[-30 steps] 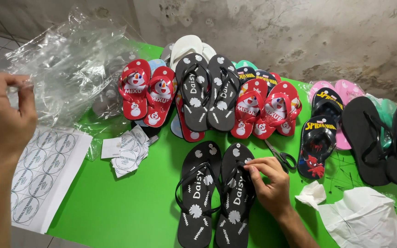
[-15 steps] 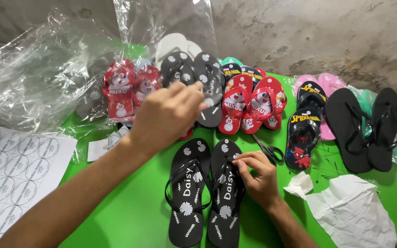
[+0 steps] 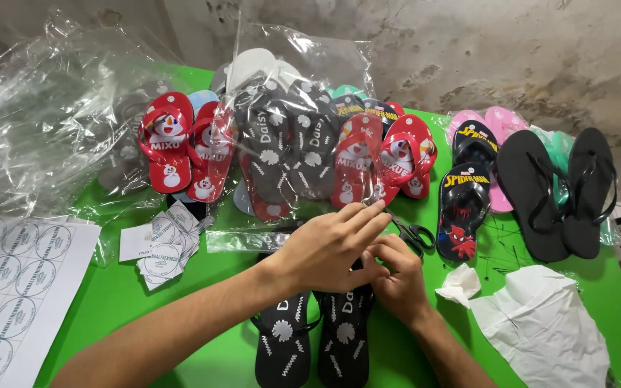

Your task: The person wipes a pair of black flip-flops with a white cloth, then places them into a clear plastic bag and seals it. The person then moves other flip-flops on the table.

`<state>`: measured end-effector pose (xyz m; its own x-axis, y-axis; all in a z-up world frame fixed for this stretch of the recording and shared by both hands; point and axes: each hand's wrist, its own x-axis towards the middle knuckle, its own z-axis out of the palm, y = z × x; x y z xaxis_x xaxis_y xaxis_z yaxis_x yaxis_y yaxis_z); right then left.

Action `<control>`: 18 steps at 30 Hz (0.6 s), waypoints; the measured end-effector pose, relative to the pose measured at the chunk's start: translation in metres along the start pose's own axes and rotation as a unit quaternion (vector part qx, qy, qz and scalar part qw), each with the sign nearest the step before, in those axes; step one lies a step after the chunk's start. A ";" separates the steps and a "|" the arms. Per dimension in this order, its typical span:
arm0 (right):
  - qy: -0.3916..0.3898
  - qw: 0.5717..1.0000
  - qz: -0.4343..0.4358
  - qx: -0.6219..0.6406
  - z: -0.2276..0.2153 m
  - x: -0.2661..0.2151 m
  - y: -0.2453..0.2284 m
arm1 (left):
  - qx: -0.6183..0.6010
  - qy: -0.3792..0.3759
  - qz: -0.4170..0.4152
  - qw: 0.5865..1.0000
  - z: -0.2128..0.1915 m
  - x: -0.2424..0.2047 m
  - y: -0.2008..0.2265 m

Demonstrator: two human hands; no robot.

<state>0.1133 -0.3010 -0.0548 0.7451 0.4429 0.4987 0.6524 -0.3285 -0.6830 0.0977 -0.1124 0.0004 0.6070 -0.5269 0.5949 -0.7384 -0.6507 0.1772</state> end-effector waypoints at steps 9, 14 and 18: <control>0.016 0.998 -0.010 -0.055 0.000 0.004 -0.019 | 0.083 0.007 -0.054 0.995 -0.079 -0.054 -0.042; -0.002 0.996 -0.004 -0.087 -0.004 0.001 -0.044 | 0.128 -0.020 -0.071 0.989 -0.088 -0.088 -0.055; -0.221 0.935 0.267 -0.079 -0.019 0.002 -0.084 | 0.166 0.023 -0.063 0.984 -0.086 -0.103 -0.060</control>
<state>0.0626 -0.2886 0.0135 0.8626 0.4714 -0.1836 0.2430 -0.7043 -0.6671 0.0539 0.0278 -0.0042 0.6681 -0.4092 0.6214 -0.5164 -0.8563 -0.0086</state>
